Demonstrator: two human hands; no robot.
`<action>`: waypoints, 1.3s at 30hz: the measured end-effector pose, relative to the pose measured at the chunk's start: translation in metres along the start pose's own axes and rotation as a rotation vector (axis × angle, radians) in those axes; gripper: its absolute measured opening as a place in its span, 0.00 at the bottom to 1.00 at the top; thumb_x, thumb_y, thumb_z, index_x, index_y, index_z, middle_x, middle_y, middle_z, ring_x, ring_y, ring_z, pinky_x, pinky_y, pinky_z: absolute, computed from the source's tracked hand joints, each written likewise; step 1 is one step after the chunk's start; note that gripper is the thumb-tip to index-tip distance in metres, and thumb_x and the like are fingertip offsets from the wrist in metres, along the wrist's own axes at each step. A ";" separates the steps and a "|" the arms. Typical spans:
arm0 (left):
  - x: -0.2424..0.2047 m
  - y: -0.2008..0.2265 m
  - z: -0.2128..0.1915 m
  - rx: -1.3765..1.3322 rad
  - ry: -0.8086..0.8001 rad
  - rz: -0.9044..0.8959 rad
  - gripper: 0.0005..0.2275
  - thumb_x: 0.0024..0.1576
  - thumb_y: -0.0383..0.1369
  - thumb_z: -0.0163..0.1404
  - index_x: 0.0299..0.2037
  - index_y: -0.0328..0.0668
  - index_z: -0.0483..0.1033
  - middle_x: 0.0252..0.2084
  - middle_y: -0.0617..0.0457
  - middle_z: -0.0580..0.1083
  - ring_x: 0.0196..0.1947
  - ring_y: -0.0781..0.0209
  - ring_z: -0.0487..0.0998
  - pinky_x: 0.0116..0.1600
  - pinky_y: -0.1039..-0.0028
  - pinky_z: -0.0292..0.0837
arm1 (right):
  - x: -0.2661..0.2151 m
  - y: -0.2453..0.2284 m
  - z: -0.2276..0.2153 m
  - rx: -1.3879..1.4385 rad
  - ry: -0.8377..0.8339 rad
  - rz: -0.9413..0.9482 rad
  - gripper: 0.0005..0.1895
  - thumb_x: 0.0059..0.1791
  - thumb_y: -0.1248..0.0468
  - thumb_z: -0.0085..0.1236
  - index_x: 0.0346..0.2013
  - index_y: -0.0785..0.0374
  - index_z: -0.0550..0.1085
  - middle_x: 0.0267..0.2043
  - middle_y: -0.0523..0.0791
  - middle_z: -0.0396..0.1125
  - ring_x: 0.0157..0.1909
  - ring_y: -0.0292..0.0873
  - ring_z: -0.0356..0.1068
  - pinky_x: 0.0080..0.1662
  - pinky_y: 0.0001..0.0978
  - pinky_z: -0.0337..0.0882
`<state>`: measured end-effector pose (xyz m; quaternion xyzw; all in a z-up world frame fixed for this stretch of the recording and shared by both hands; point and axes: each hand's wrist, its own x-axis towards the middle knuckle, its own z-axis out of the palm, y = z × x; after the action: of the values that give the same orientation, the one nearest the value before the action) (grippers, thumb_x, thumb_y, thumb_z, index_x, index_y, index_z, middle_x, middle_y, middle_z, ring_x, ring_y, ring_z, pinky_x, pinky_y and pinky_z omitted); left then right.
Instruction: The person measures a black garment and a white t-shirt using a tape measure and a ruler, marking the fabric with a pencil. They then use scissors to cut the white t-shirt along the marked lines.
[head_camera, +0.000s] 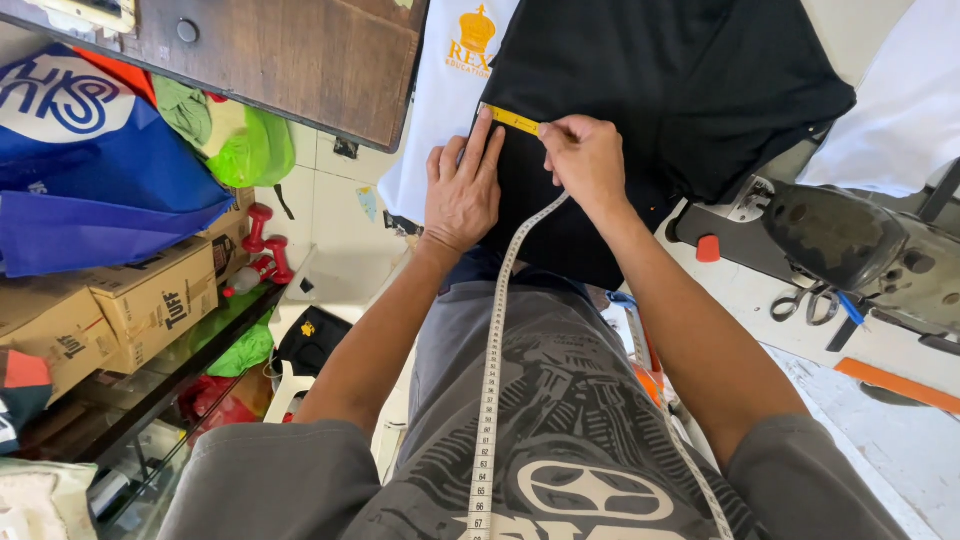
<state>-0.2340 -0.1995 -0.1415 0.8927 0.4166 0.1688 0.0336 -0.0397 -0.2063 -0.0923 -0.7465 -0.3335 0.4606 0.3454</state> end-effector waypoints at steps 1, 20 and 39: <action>0.000 0.000 0.002 0.002 0.002 0.001 0.23 0.67 0.32 0.35 0.74 0.48 0.61 0.78 0.49 0.54 0.60 0.49 0.65 0.63 0.59 0.57 | 0.002 0.000 0.000 0.001 0.001 -0.002 0.09 0.51 0.63 0.57 0.33 0.63 0.81 0.15 0.41 0.69 0.14 0.32 0.68 0.19 0.22 0.64; 0.003 0.000 0.009 0.003 -0.037 0.033 0.24 0.63 0.34 0.41 0.72 0.43 0.66 0.76 0.52 0.60 0.58 0.50 0.64 0.60 0.61 0.57 | -0.082 0.083 -0.104 0.040 0.148 0.163 0.05 0.52 0.65 0.60 0.36 0.61 0.82 0.22 0.44 0.73 0.22 0.35 0.71 0.27 0.24 0.68; 0.008 0.008 0.006 0.038 -0.098 0.039 0.23 0.66 0.34 0.37 0.72 0.40 0.66 0.76 0.51 0.57 0.57 0.49 0.62 0.59 0.62 0.55 | -0.086 0.110 -0.140 0.214 0.168 0.283 0.07 0.47 0.69 0.60 0.39 0.64 0.80 0.27 0.46 0.74 0.24 0.37 0.75 0.29 0.21 0.69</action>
<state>-0.2215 -0.1977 -0.1439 0.9082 0.4002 0.1177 0.0338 0.0788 -0.3651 -0.0965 -0.7808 -0.1442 0.4736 0.3812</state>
